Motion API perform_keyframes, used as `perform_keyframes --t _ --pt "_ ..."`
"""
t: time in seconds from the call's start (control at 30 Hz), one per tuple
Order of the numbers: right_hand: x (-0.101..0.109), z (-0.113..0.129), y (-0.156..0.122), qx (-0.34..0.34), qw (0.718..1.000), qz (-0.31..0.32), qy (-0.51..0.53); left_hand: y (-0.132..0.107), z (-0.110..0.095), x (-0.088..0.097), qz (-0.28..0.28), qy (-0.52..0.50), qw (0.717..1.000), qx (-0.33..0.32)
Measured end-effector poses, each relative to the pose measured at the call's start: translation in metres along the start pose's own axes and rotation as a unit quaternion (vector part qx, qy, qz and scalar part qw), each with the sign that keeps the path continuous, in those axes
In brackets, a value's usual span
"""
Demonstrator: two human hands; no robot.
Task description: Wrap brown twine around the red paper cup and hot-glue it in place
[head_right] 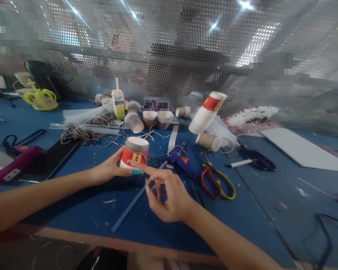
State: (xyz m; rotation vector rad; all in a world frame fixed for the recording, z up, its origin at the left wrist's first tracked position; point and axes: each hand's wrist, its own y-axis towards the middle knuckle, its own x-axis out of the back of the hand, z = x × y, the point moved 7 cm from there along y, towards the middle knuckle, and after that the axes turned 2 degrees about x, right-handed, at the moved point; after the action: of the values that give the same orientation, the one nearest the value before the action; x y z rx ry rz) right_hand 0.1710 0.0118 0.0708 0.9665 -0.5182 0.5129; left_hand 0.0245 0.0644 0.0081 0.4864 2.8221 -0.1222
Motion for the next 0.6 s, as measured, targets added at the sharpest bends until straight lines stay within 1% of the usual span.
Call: perform_keyframes --t 0.13,0.2,0.37,0.5,0.6 --pt "0.0063 -0.0024 0.0024 -0.007 0.999 -0.010 0.036 0.0013 0.0008 -0.0041 0.089 -0.099 0.991 0.024" --pt "0.0056 -0.0031 0.0034 -0.011 0.999 -0.006 0.035 0.0008 0.0018 -0.0057 0.113 -0.117 0.986 0.034" --pt "0.0009 -0.0012 0.0034 -0.016 1.000 0.007 0.024 0.0010 0.0036 -0.0059 0.115 -0.122 0.985 0.035" --pt "0.0023 -0.0019 0.0030 -0.030 1.000 -0.001 -0.003 0.0009 0.0033 -0.0068 0.117 -0.128 0.984 0.036" --pt "0.0041 -0.0018 0.0027 -0.027 1.000 -0.011 -0.009 0.0005 0.0022 -0.0068 0.120 -0.121 0.985 0.034"
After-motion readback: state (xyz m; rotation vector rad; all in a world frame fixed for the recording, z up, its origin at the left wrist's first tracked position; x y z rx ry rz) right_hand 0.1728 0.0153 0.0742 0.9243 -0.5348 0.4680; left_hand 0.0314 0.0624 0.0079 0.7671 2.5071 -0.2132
